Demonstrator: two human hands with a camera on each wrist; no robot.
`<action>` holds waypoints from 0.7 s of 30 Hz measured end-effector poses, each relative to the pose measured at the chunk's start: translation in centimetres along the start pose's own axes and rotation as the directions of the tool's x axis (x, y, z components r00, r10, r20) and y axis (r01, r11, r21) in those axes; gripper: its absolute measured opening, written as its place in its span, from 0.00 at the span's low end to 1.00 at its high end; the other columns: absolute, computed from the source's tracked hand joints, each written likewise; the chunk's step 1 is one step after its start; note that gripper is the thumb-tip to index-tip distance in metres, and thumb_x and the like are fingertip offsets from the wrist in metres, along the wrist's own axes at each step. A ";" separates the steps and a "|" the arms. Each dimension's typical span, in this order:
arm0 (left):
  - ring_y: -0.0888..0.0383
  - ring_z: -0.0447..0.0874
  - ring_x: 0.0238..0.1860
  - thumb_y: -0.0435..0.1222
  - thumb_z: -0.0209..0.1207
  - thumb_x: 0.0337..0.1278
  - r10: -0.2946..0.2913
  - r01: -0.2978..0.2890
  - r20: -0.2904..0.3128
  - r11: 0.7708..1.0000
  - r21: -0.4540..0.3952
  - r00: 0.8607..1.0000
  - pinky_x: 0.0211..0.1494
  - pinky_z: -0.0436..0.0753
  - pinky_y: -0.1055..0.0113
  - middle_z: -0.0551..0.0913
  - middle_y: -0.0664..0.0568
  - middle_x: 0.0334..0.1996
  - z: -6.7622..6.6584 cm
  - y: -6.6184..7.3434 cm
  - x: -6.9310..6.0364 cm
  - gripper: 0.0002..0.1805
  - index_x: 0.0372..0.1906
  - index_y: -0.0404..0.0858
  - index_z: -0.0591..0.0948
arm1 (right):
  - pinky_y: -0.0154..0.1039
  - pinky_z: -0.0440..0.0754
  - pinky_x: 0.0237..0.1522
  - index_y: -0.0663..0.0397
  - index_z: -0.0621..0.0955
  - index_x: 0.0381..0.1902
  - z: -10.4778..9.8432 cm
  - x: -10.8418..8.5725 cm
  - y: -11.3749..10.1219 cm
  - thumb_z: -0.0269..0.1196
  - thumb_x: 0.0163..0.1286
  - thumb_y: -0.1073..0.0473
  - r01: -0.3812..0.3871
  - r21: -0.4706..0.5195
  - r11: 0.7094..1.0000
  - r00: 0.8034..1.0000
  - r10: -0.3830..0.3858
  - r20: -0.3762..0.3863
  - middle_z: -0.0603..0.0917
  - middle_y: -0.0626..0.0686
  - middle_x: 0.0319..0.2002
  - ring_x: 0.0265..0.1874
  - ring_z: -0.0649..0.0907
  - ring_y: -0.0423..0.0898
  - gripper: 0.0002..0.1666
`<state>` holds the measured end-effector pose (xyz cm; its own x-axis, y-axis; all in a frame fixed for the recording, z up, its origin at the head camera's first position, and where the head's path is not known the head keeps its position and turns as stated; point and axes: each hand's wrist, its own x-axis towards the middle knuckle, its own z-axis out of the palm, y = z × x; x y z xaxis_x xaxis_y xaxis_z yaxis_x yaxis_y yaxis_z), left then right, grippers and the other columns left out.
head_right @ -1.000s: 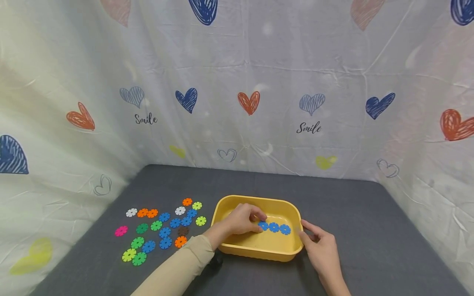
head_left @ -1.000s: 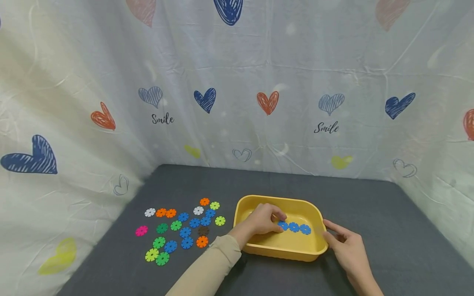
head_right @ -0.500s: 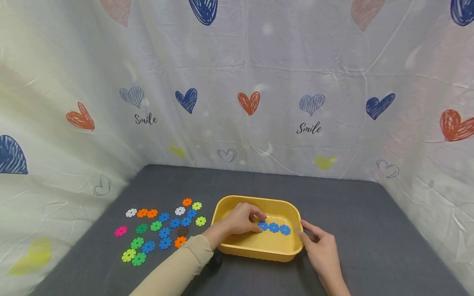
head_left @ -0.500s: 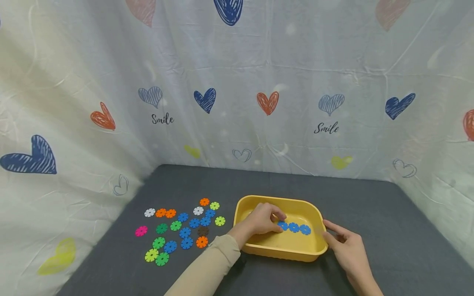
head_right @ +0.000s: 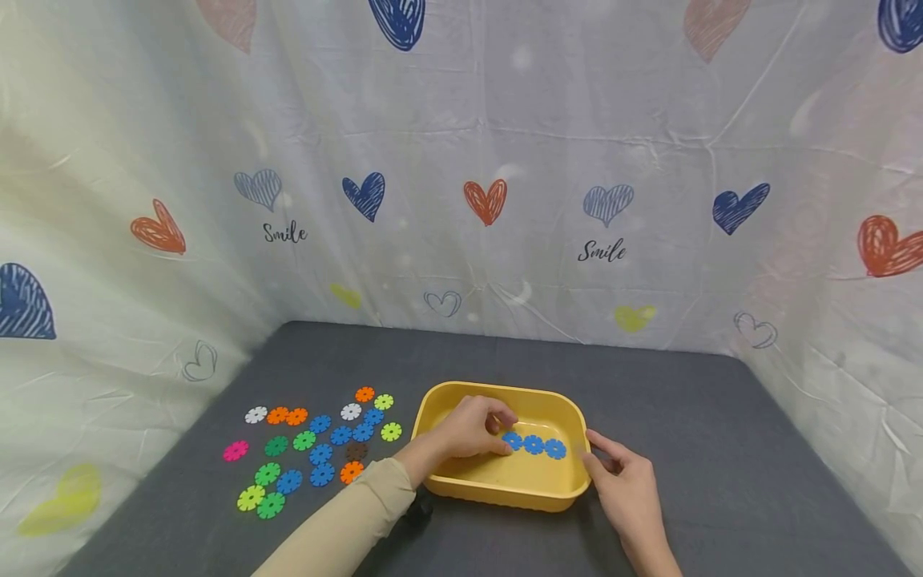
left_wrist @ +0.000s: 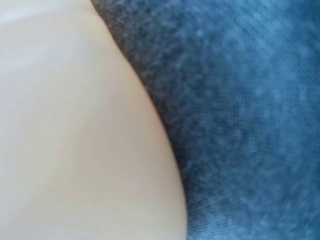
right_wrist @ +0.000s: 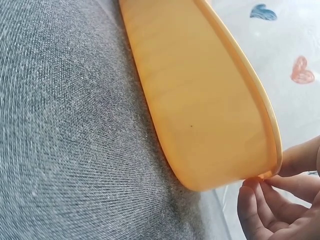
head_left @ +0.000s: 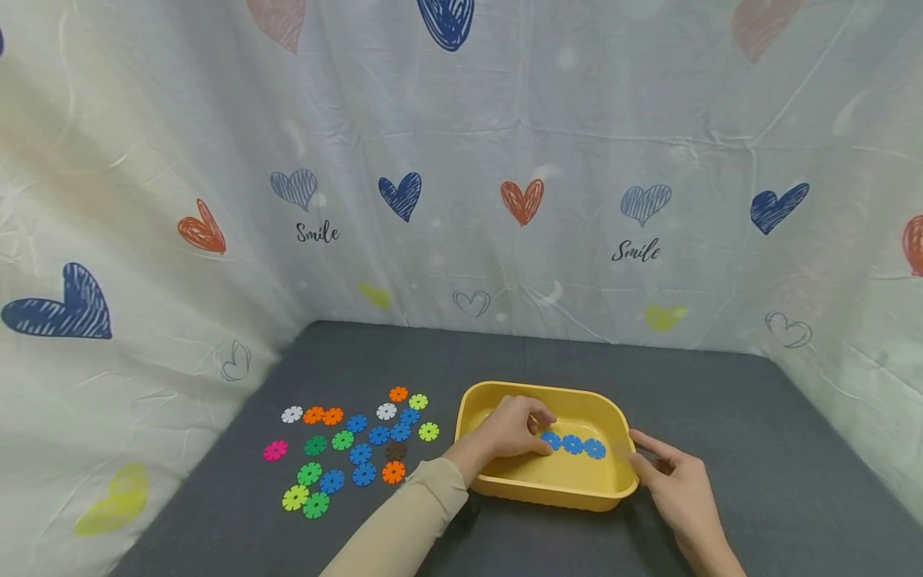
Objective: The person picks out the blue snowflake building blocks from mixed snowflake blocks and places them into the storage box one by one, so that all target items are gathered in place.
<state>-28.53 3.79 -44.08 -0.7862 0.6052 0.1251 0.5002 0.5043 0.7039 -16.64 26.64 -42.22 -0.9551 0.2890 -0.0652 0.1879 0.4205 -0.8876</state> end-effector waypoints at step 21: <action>0.62 0.81 0.39 0.32 0.76 0.44 -0.012 0.012 0.001 1.000 0.001 1.000 0.40 0.78 0.74 0.85 0.55 0.42 -0.9 0.8 -0.6 0.22 0.48 0.38 0.86 | 0.37 0.73 0.23 0.62 0.75 0.66 -0.1 0.0 -0.1 0.63 0.71 0.59 0.007 0.007 1.000 1.000 -0.007 -0.001 0.86 0.56 0.38 0.29 0.76 0.49 0.27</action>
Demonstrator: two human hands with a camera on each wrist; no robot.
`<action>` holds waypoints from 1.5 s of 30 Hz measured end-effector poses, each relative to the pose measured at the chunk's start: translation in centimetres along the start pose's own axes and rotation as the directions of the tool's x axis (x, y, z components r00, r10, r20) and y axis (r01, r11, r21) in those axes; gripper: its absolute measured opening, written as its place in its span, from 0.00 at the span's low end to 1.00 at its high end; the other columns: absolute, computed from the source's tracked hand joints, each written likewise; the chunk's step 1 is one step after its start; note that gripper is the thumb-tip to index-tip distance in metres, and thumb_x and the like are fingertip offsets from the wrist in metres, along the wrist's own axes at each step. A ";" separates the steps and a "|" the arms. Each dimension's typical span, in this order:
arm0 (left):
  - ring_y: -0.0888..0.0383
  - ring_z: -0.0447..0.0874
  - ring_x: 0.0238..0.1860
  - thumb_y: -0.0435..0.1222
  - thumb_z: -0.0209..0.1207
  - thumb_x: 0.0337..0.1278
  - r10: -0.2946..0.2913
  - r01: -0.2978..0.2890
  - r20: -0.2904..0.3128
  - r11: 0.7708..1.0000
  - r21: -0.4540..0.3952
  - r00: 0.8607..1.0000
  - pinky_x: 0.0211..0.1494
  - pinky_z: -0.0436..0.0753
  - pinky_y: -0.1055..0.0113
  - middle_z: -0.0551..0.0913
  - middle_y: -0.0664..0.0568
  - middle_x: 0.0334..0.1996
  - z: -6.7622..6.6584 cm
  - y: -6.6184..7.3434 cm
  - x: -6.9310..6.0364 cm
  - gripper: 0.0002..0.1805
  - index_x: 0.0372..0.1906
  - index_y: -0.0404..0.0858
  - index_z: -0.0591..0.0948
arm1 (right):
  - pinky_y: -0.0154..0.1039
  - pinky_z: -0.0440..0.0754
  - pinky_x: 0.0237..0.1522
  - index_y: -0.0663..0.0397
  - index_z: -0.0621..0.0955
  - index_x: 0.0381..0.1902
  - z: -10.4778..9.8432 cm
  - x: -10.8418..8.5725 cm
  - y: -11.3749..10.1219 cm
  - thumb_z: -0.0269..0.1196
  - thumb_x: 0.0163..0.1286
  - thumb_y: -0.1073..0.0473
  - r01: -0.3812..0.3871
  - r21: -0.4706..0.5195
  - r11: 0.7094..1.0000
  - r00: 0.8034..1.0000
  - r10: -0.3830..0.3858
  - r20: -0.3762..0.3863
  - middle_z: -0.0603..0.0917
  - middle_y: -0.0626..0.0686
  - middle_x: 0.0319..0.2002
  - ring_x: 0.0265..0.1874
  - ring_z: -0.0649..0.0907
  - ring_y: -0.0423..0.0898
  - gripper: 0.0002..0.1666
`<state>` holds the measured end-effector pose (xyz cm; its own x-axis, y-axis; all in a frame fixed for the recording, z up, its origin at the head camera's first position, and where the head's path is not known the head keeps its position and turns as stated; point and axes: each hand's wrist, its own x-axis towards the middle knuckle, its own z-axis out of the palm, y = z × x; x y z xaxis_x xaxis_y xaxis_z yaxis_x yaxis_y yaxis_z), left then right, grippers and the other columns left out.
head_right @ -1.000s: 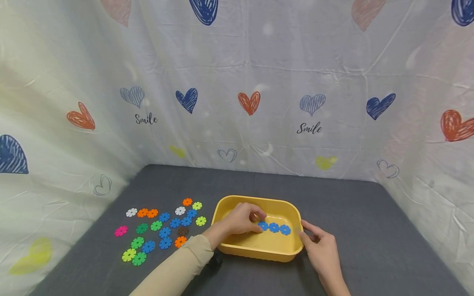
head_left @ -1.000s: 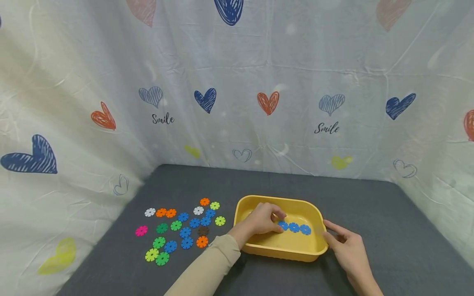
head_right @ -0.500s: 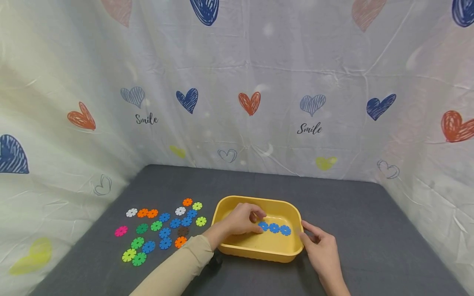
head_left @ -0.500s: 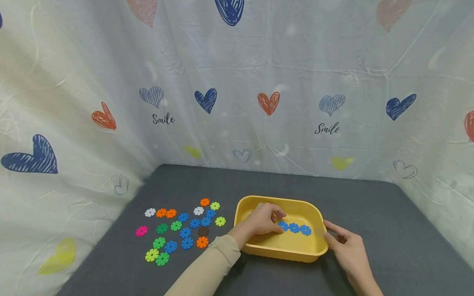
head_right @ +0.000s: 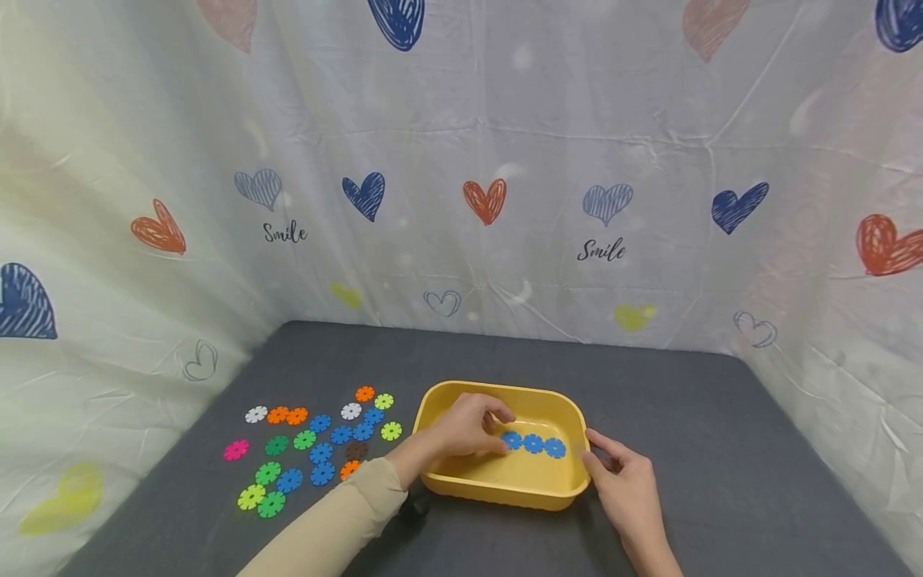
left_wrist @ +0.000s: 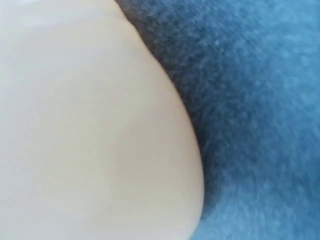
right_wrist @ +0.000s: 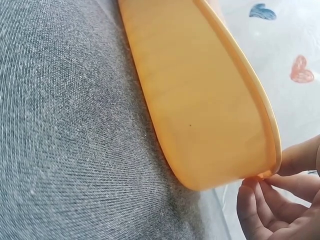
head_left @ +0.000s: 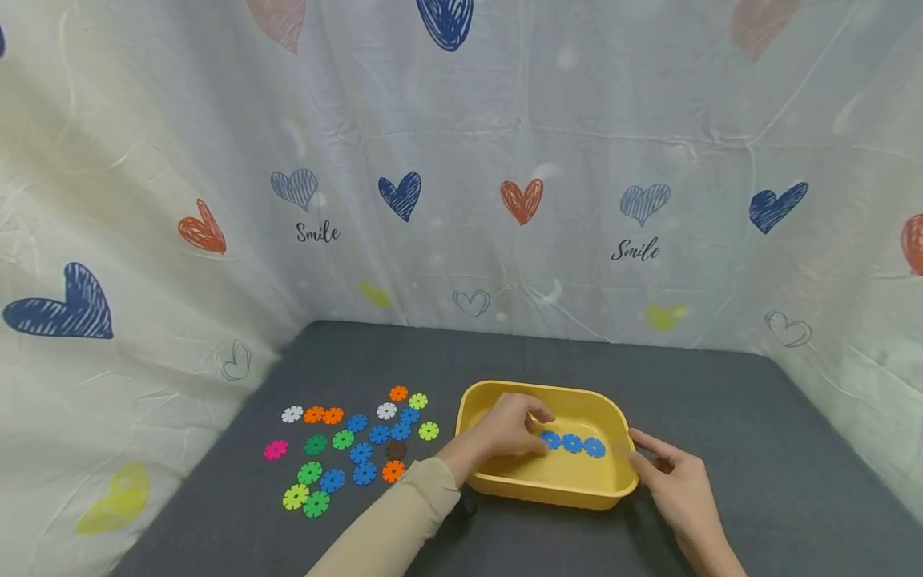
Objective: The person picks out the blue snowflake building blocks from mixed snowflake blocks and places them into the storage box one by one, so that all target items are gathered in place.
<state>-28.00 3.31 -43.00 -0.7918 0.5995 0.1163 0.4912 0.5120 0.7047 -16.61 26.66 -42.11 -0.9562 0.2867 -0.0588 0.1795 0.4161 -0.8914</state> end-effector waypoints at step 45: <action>0.40 0.77 0.50 0.42 0.72 0.52 -0.207 0.143 -0.218 0.950 -0.277 0.954 0.46 0.82 0.61 0.82 0.44 0.51 -13.2 -9.6 -20.0 0.26 0.56 0.38 0.82 | 0.37 0.75 0.25 0.60 0.75 0.66 -0.1 -0.2 -0.1 0.63 0.71 0.58 0.003 -0.013 1.000 1.000 -0.003 0.026 0.86 0.58 0.42 0.32 0.79 0.47 0.28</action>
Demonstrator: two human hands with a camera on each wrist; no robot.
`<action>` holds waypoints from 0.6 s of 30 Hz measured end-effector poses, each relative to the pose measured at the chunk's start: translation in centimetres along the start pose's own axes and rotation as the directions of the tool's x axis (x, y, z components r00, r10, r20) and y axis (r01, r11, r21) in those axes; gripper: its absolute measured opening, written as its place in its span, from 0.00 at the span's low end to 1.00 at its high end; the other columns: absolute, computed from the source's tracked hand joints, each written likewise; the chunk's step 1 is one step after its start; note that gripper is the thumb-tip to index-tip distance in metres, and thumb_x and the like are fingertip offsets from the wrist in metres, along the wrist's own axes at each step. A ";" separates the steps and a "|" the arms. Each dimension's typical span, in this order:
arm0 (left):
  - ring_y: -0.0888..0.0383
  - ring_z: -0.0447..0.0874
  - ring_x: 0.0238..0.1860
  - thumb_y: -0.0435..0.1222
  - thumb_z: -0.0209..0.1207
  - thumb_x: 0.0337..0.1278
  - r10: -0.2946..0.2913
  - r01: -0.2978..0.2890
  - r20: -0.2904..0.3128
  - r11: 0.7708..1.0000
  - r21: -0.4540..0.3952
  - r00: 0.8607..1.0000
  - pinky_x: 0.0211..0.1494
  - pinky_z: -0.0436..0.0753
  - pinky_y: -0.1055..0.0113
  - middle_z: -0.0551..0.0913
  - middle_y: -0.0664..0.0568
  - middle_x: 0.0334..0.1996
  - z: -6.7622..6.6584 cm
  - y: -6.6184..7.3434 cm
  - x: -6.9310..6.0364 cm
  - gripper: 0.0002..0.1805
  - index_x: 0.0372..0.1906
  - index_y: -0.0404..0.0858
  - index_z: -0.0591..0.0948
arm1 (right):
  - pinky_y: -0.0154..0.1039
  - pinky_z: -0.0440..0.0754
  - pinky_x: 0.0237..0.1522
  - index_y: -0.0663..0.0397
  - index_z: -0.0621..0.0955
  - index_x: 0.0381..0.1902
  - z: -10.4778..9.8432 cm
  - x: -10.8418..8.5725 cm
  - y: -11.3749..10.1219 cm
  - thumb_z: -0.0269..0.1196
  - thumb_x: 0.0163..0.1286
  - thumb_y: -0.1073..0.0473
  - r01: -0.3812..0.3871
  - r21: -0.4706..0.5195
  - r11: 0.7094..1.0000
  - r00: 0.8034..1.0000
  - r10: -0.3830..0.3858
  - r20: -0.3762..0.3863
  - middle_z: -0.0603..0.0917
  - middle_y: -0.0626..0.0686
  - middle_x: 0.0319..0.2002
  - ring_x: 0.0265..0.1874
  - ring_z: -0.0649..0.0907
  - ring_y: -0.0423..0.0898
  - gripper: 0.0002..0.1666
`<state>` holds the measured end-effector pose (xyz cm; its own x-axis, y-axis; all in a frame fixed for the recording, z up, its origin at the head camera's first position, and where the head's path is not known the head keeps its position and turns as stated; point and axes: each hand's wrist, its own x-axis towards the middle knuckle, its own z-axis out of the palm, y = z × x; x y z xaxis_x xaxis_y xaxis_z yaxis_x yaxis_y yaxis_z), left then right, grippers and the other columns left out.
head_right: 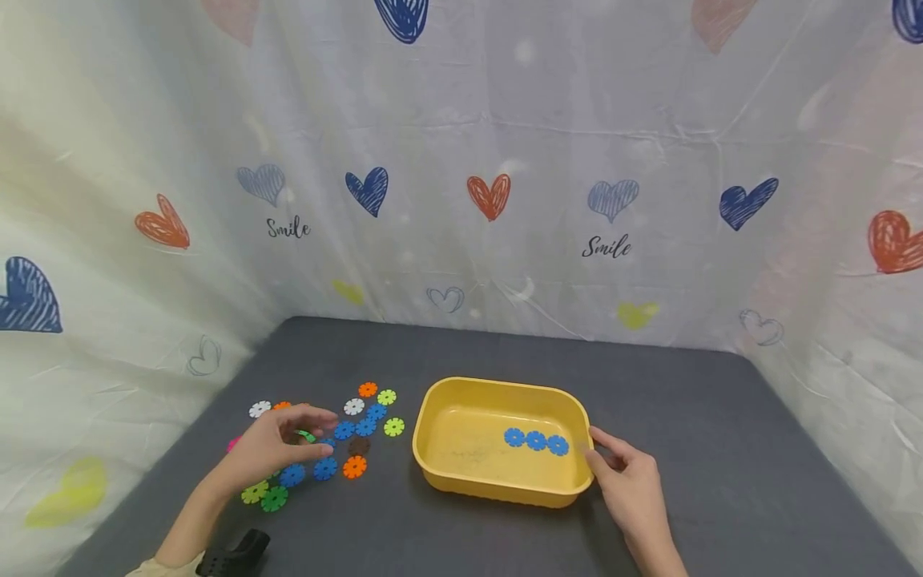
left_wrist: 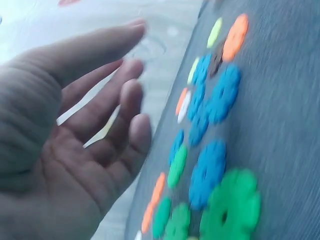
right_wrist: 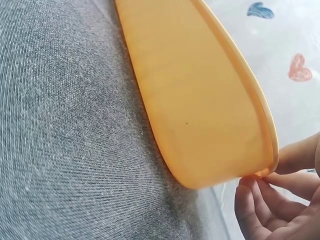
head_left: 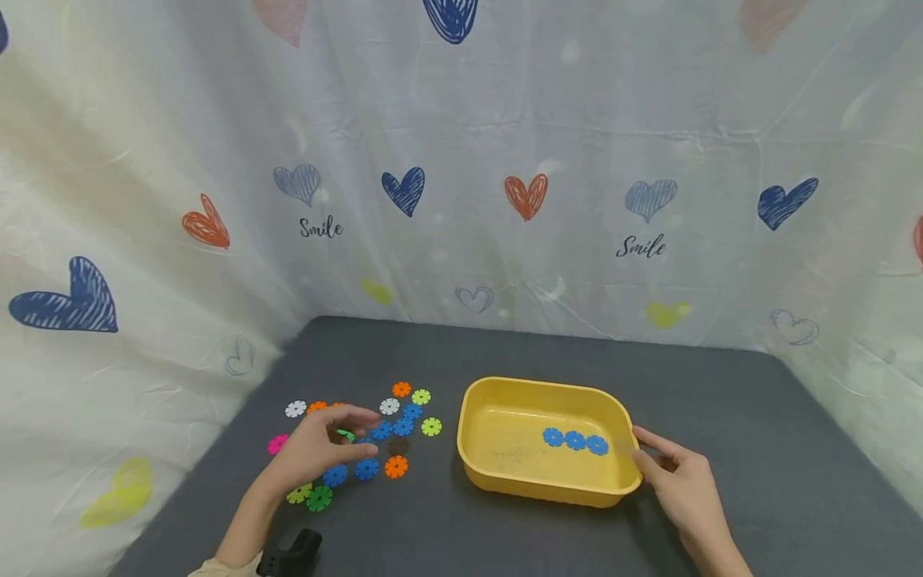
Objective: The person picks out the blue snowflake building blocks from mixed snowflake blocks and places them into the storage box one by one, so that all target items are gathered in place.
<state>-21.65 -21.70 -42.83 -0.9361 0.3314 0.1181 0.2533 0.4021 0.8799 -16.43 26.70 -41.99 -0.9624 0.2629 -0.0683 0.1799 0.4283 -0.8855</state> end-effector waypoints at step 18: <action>0.55 0.74 0.31 0.33 0.73 0.50 -0.053 0.035 0.240 0.997 0.076 0.969 0.31 0.77 0.64 0.83 0.44 0.49 -4.2 -3.0 -1.6 0.24 0.55 0.35 0.82 | 0.39 0.79 0.29 0.59 0.75 0.66 0.1 0.0 0.2 0.63 0.71 0.59 0.006 -0.003 1.000 1.000 -0.006 -0.011 0.86 0.58 0.43 0.34 0.81 0.46 0.27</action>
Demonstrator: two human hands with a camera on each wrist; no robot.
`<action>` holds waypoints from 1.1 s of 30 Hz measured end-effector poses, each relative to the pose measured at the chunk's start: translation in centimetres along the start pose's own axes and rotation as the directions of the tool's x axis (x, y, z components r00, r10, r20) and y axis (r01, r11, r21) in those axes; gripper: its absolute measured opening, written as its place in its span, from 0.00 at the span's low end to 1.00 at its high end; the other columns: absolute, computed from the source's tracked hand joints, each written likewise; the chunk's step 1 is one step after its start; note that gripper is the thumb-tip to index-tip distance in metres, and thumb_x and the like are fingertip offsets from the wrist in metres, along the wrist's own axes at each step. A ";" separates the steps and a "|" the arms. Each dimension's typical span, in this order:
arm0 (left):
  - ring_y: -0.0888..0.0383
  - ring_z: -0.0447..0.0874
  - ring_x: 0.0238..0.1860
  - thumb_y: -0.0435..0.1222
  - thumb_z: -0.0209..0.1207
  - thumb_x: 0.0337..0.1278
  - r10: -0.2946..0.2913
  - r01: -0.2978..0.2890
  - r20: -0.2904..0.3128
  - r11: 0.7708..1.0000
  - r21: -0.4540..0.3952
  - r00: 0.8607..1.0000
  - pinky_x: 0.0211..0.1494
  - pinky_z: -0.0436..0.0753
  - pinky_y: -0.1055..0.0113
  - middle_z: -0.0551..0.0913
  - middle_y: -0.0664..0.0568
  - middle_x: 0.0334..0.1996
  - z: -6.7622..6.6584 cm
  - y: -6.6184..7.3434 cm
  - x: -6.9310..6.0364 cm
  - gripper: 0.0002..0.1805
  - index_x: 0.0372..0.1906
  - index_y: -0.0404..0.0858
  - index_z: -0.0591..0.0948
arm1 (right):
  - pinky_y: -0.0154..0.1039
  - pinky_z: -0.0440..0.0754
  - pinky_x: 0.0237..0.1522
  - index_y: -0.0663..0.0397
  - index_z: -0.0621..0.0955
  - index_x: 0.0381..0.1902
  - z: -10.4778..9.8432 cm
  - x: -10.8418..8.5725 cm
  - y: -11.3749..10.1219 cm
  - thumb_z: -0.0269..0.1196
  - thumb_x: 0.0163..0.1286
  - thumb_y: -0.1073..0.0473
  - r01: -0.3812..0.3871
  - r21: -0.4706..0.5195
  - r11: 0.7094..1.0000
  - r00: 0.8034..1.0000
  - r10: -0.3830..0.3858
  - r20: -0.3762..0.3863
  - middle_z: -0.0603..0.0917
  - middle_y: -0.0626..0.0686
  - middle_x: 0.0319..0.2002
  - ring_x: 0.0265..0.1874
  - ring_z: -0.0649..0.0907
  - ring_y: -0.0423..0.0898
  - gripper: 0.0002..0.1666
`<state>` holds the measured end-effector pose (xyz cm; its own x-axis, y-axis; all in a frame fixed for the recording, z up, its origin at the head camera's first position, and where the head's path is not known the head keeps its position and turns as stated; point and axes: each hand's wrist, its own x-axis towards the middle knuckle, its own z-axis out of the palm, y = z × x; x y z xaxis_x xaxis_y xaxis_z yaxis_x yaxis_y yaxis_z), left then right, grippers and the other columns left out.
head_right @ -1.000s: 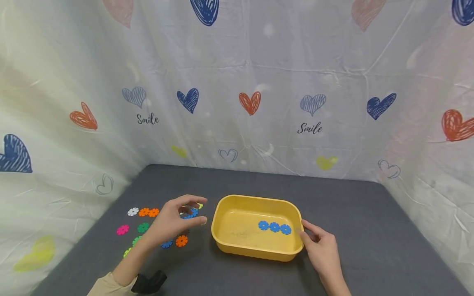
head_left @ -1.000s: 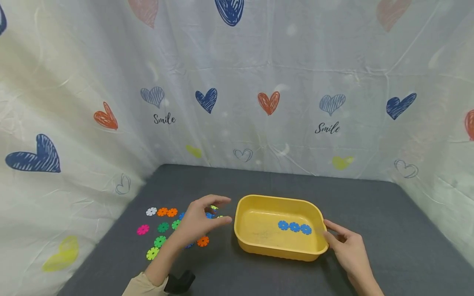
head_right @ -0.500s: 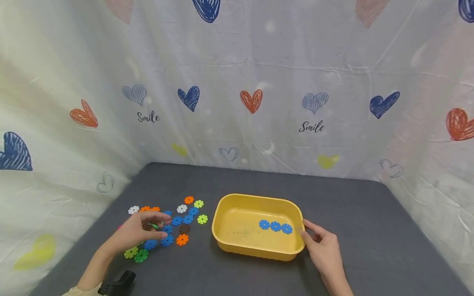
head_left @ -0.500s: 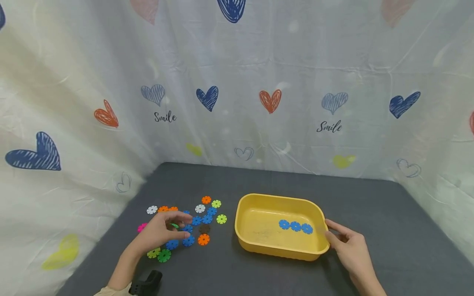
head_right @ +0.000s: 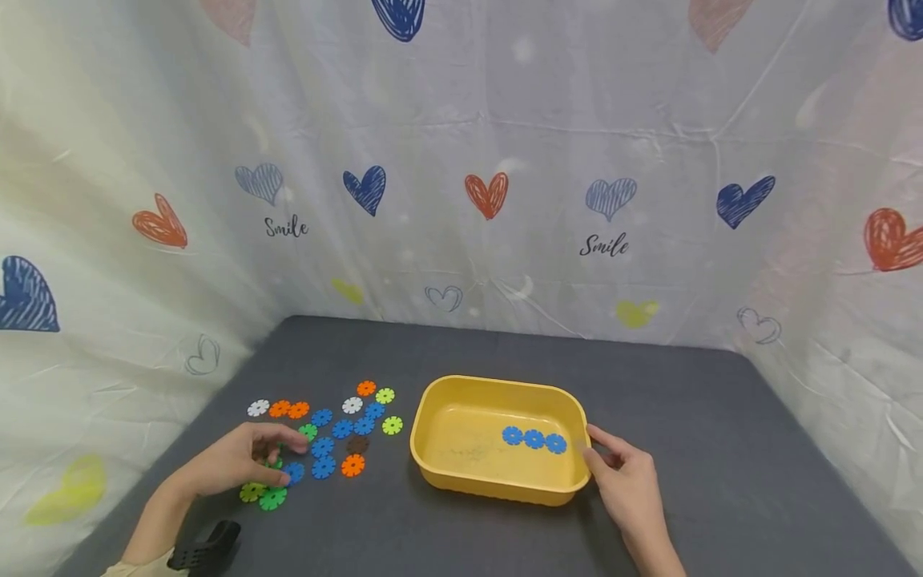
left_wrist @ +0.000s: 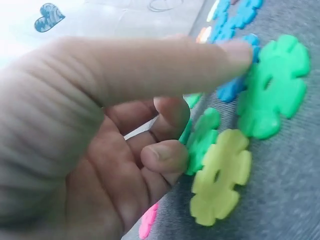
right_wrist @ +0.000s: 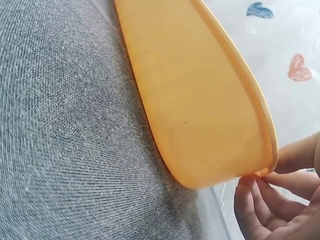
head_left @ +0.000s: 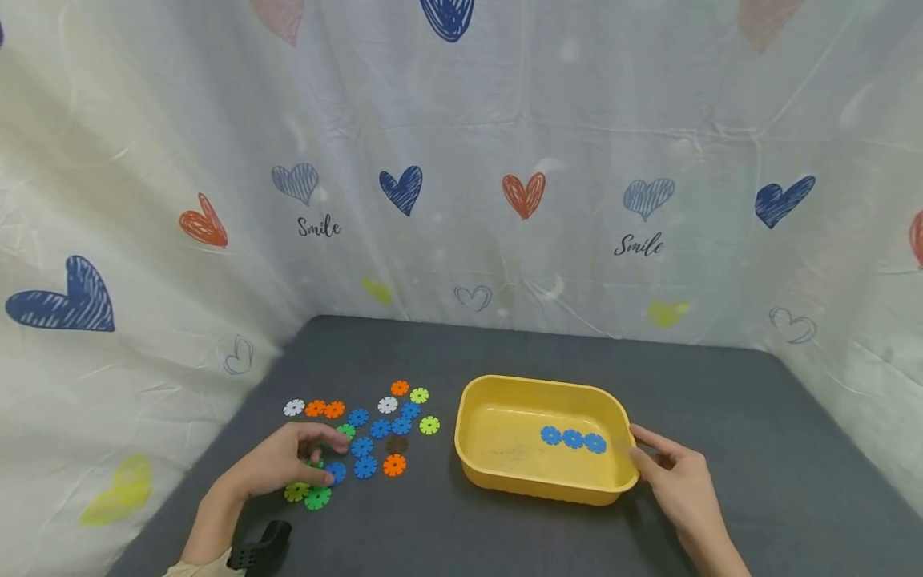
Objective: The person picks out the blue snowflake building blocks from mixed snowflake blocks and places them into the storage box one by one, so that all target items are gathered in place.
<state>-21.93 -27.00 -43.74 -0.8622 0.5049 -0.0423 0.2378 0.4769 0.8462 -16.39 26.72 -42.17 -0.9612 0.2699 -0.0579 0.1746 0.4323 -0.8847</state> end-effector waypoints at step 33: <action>0.52 0.77 0.30 0.32 0.69 0.54 -0.035 0.036 -0.048 0.999 0.036 0.998 0.29 0.79 0.64 0.83 0.47 0.49 0.2 -0.8 0.4 0.20 0.54 0.38 0.83 | 0.38 0.76 0.26 0.61 0.75 0.66 0.0 0.2 -0.2 0.64 0.71 0.58 -0.027 0.021 0.999 1.000 0.027 0.000 0.86 0.56 0.39 0.32 0.78 0.47 0.28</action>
<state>-22.41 -27.03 -44.55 -0.8903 0.4530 -0.0461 0.2223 0.5209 0.8241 -16.61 26.72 -42.03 -0.9562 0.2811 -0.0817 0.1959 0.4068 -0.8923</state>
